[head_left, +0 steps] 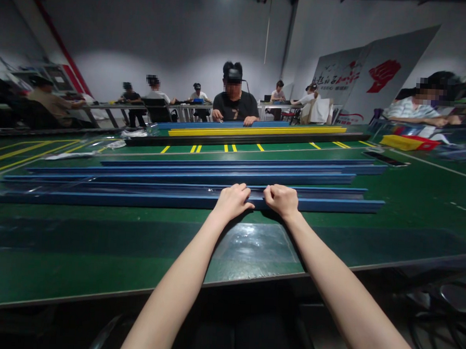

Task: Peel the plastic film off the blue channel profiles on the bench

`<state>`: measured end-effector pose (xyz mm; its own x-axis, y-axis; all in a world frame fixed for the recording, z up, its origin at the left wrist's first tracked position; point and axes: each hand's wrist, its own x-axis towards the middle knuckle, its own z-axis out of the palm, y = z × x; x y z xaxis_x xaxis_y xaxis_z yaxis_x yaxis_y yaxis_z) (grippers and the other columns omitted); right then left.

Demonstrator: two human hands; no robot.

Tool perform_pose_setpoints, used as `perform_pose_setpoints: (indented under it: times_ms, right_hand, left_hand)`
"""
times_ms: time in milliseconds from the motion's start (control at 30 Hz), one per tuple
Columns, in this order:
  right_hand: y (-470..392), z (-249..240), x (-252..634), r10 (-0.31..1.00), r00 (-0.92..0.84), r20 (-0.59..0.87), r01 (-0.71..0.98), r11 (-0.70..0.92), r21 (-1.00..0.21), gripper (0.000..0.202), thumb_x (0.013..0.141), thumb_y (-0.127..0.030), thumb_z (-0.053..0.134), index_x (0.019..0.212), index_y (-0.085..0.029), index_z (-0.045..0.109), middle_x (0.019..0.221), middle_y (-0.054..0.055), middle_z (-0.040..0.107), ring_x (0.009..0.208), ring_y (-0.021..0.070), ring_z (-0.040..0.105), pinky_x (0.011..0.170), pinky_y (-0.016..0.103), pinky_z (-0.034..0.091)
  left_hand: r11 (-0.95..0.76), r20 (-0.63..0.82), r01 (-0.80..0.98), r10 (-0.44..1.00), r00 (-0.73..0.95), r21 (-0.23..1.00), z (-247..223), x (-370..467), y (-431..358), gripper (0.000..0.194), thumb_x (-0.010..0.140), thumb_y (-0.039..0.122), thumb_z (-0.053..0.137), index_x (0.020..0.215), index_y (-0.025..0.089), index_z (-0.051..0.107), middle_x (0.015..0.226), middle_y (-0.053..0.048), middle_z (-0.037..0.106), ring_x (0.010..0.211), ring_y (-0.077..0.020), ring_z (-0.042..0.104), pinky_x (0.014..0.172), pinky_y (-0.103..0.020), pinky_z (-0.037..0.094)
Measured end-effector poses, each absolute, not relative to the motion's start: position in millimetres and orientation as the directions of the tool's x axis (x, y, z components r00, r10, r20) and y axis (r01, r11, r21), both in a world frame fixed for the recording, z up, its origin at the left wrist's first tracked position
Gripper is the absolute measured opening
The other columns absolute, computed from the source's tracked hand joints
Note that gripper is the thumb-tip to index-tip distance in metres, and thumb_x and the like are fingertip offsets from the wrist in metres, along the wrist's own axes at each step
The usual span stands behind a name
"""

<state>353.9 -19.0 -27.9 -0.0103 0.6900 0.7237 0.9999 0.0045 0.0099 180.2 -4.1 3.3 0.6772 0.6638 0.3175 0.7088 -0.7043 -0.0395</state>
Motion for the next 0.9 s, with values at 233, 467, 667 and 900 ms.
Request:
perform_pose_setpoints:
  times_ms: [233, 467, 667, 900]
  right_hand:
    - [-18.8, -29.7, 371.2, 0.670, 0.114, 0.734, 0.993, -0.098, -0.064, 0.038, 0.078, -0.028, 0.037, 0.051, -0.015, 0.060, 0.056, 0.006, 0.063, 0.048, 0.0107, 0.051, 0.049, 0.024, 0.022]
    - [-27.2, -27.3, 393.2, 0.621, 0.265, 0.738, 0.958, -0.254, -0.131, 0.039, 0.076, -0.030, 0.037, 0.052, -0.015, 0.063, 0.053, 0.007, 0.062, 0.045, 0.0115, 0.046, 0.049, 0.024, 0.021]
    - [-32.3, -26.6, 407.3, 0.578, 0.346, 0.739, 0.927, -0.331, -0.174, 0.039, 0.076, -0.030, 0.037, 0.051, -0.015, 0.064, 0.052, 0.008, 0.061, 0.044, 0.0110, 0.041, 0.049, 0.024, 0.021]
    - [-32.8, -29.2, 409.7, 0.577, 0.327, 0.748, 0.933, -0.322, -0.159, 0.041, 0.077, -0.031, 0.036, 0.051, -0.015, 0.063, 0.052, 0.007, 0.061, 0.043, 0.0103, 0.040, 0.049, 0.024, 0.020]
  left_hand:
    - [-0.744, 0.357, 0.666, 0.609, 0.708, -0.049, 2.0, 184.6, -6.8, 0.023, 0.079, 0.040, 0.053, 0.090, 0.020, 0.051, 0.094, -0.003, 0.056, 0.092, -0.0173, 0.049, 0.073, -0.026, 0.040]
    - [-0.727, 0.352, 0.686, 0.637, 0.686, -0.023, 6.1, 181.2, -5.8, 0.027, 0.079, 0.044, 0.052, 0.090, 0.020, 0.052, 0.093, -0.003, 0.057, 0.090, -0.0169, 0.051, 0.073, -0.026, 0.039]
    - [-0.720, 0.312, 0.694, 0.654, 0.690, -0.027, 5.3, 180.4, -4.3, 0.029, 0.078, 0.047, 0.052, 0.087, 0.019, 0.055, 0.091, -0.003, 0.059, 0.087, -0.0171, 0.054, 0.069, -0.025, 0.040]
    - [-0.719, 0.292, 0.693, 0.653, 0.699, -0.053, 1.6, 180.8, -2.5, 0.032, 0.080, 0.049, 0.047, 0.084, 0.019, 0.057, 0.091, -0.003, 0.061, 0.087, -0.0178, 0.056, 0.067, -0.025, 0.041]
